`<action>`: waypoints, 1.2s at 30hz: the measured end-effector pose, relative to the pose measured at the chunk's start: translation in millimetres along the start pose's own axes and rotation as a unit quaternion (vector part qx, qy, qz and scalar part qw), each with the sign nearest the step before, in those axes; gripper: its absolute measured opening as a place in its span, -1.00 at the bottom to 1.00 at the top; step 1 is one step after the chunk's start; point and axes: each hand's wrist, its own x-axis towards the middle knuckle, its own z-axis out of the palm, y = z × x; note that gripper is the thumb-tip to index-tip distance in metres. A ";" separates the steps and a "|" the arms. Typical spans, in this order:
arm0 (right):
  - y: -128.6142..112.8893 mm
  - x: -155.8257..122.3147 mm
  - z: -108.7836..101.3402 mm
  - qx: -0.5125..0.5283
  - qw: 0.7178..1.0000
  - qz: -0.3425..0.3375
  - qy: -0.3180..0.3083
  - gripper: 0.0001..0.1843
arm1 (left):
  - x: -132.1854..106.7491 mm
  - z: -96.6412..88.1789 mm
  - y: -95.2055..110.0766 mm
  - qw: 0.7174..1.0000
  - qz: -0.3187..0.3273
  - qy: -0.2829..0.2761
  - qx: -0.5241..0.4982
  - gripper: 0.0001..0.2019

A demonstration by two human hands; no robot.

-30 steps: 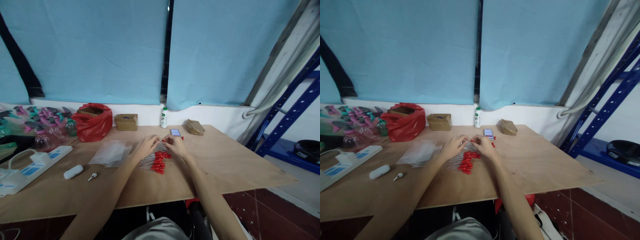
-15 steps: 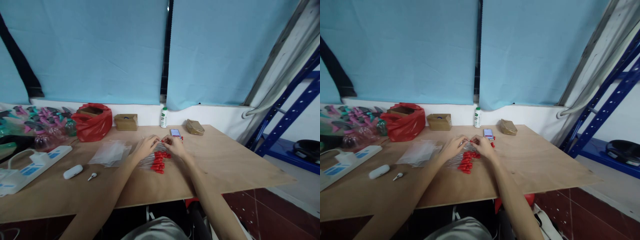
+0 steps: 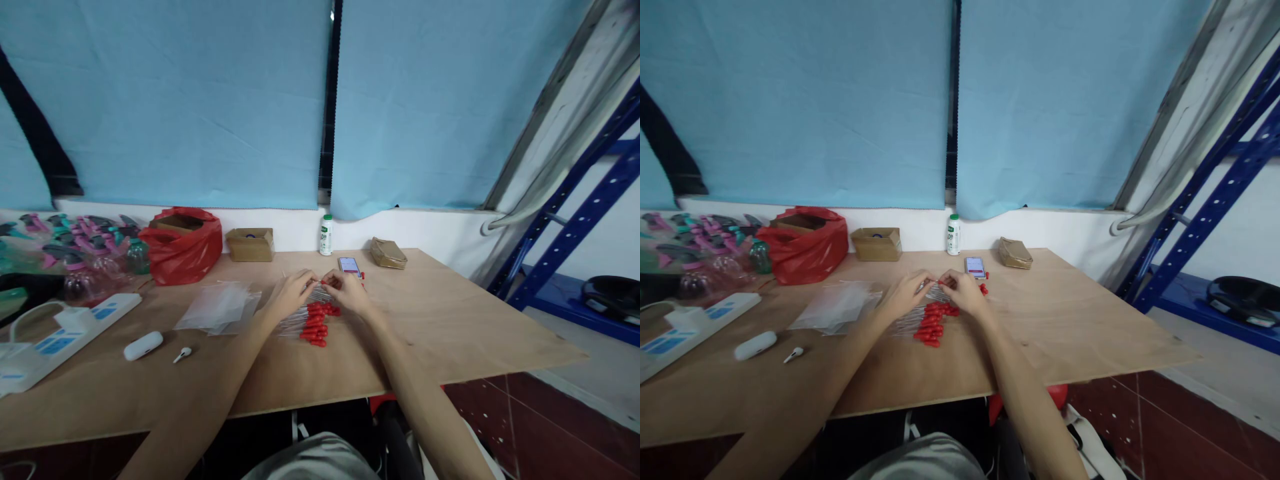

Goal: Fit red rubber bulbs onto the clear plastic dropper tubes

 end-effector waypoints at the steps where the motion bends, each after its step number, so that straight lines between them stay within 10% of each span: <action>1: -0.1 0.0 0.0 -0.002 1.000 -0.002 0.003 -0.89 | 0.1 -0.1 0.0 1.000 0.002 0.000 0.003 -0.80; 36: 17.6 0.2 8.2 0.041 0.998 0.044 0.013 -0.82 | 6.7 -0.7 -7.4 0.998 0.010 0.004 -0.057 -0.86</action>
